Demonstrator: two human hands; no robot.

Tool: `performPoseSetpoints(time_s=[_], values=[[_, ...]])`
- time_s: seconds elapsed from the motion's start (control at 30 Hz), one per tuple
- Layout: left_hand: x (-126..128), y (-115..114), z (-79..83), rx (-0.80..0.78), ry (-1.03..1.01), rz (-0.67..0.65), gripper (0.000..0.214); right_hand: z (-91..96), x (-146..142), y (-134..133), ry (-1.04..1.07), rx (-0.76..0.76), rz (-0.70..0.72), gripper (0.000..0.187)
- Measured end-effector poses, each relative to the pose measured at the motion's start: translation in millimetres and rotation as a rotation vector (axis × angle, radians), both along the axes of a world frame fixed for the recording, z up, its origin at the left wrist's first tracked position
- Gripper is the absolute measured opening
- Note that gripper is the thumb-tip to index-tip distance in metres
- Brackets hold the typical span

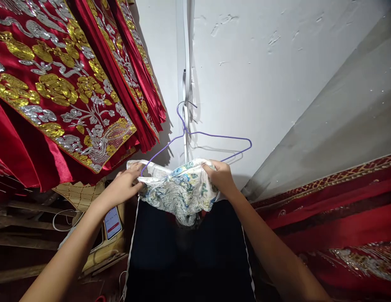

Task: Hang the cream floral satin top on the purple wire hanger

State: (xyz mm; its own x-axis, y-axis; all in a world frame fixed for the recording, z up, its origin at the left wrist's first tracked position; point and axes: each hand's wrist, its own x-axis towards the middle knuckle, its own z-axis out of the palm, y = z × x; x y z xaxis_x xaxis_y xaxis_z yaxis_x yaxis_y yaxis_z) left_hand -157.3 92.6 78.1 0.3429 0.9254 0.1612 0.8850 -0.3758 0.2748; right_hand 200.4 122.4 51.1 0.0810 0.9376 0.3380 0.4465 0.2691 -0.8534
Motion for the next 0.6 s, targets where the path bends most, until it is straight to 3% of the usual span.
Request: performPoseSetpoints(time_s=[0.17, 0.27, 0.4, 0.5, 0.53, 0.6], values=[[21, 22, 28.3, 0.033, -0.154, -0.052, 0.026, 1.0, 4, -5, -0.058, 0.081, -0.017, 0.046], [41, 29, 33.6, -0.02, -0.296, -0.171, 0.018, -5.4, -1, -8, -0.089, 0.068, 0.082, 0.046], [65, 32, 36.6, 0.14, -0.602, -0.165, 0.011, -4.1, -8, -18, -0.074, -0.032, 0.233, 0.038], [71, 34, 37.5, 0.206, -0.807, -0.146, 0.036, 4.2, 3, -22, 0.039, 0.064, 0.094, 0.011], [71, 34, 37.5, 0.212, -0.818, -0.136, 0.04, 6.9, 11, -21, 0.122, 0.123, -0.007, 0.02], [69, 35, 37.5, 0.22, -0.772, -0.108, 0.038, 11.6, 31, -14, 0.3, 0.216, -0.187, 0.058]])
